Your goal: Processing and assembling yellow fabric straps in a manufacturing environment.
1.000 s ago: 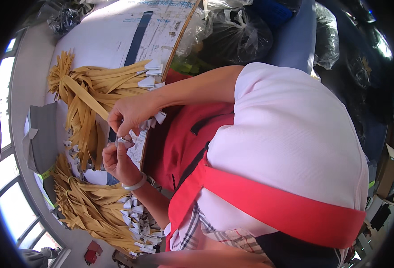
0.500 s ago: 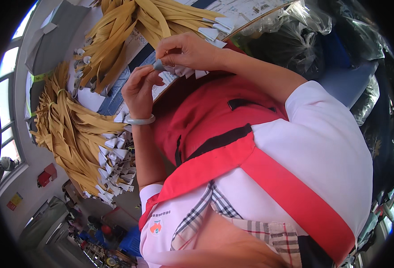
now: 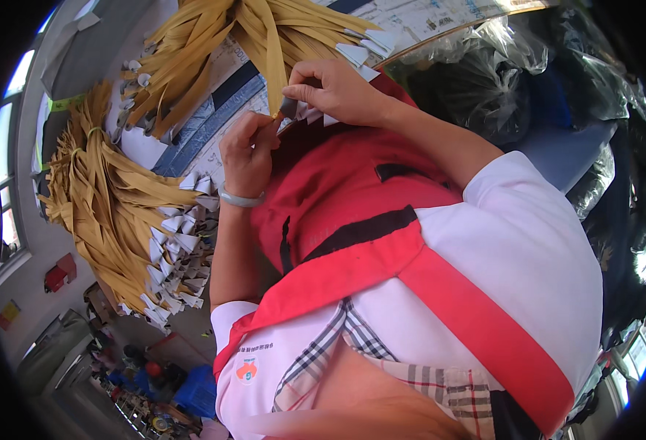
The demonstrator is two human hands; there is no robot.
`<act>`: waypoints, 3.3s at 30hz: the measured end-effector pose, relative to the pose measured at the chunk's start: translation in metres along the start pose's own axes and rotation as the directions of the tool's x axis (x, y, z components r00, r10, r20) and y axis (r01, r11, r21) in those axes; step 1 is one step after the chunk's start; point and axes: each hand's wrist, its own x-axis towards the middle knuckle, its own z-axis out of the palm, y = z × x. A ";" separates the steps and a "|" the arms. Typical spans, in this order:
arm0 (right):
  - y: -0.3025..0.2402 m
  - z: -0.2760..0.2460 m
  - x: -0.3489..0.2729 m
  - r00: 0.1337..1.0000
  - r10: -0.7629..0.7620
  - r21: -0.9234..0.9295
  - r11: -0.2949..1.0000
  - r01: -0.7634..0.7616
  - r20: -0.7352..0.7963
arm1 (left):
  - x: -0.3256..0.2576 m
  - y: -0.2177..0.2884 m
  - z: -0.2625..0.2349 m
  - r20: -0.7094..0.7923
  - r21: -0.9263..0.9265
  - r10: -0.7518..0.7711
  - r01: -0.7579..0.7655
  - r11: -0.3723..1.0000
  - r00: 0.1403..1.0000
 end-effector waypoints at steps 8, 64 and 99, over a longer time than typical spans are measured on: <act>0.012 -0.059 0.006 0.988 -0.019 -0.259 0.966 -0.023 -0.156 | 0.009 -0.043 -0.144 -0.712 -0.557 -0.343 -0.194 0.808 0.613; 0.008 0.020 0.072 0.927 -0.374 -0.122 0.920 0.371 -0.004 | 0.029 -0.008 0.002 -0.421 -0.584 -0.200 -0.095 0.806 0.885; 0.020 0.008 0.044 0.968 -0.175 -0.587 0.770 0.249 0.181 | 0.004 -0.068 0.004 0.078 0.260 0.081 -0.099 0.961 0.994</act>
